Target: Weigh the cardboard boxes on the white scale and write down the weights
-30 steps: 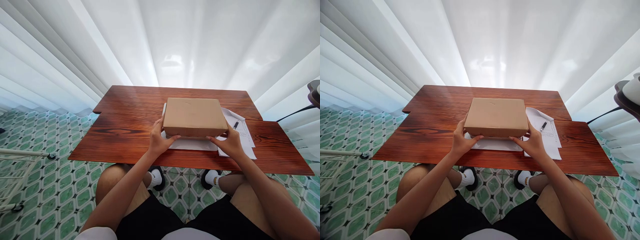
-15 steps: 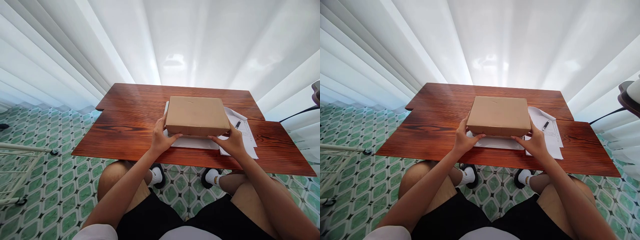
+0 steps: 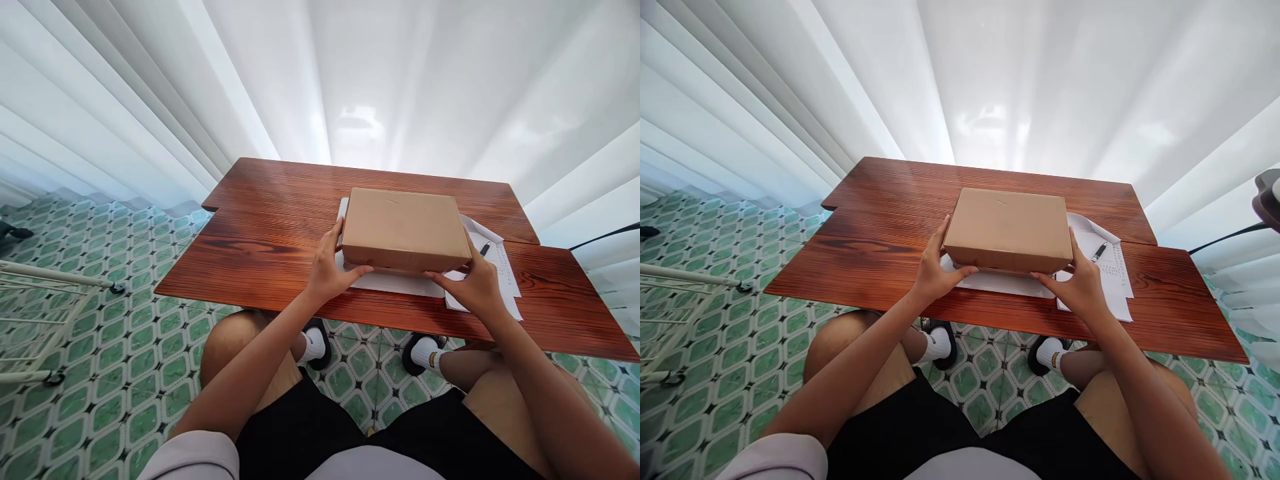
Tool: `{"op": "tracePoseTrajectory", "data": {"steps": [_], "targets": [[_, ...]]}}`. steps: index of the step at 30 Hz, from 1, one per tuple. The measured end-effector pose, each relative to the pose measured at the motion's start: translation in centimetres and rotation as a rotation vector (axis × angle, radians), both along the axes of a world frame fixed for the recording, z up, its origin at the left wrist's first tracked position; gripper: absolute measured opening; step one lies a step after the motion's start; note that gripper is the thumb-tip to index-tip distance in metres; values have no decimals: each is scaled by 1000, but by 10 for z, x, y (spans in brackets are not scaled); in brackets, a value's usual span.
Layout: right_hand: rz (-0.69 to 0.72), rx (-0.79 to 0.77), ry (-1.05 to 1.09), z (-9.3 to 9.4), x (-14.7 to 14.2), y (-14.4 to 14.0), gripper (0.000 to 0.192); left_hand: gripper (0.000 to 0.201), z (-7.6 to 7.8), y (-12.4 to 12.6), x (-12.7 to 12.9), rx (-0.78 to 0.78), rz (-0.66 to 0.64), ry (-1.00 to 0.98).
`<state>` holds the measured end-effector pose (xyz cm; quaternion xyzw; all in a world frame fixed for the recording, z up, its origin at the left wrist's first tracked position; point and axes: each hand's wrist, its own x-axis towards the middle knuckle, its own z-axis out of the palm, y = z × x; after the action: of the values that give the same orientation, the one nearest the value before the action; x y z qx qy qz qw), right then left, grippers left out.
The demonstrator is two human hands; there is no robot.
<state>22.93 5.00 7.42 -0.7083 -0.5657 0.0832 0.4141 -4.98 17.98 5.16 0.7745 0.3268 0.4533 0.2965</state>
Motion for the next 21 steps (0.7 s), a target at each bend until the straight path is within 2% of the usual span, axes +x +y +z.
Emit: {"op": "tracePoseTrajectory", "data": {"steps": [2,4,6,10,12,13,15,18,21], "targets": [[-3,-15,-57,3,3,-1,114,90,4,1,-3,-35,-77,-78],[12,25,-86,8,5,-1,101,70,8,2,-6,-80,-117,-182],[-13,156,-88,12,5,0,82,60,13,4,-9,-120,-90,-279],[-305,514,-172,8,6,0,57,53,20,7,-16,-122,24,-405],[-416,601,-269,1,7,-1,51,52,24,7,-19,-79,84,-419],[-422,622,-323,-4,7,-3,50,51,27,6,-21,-52,113,-419],[-317,705,-436,-11,5,-6,43,49,34,4,-25,14,172,-427],[15,827,-573,-12,-10,-12,28,45,43,0,-32,118,252,-450],[376,705,-631,0,-43,-13,26,42,43,-5,-40,259,329,-502]]}}
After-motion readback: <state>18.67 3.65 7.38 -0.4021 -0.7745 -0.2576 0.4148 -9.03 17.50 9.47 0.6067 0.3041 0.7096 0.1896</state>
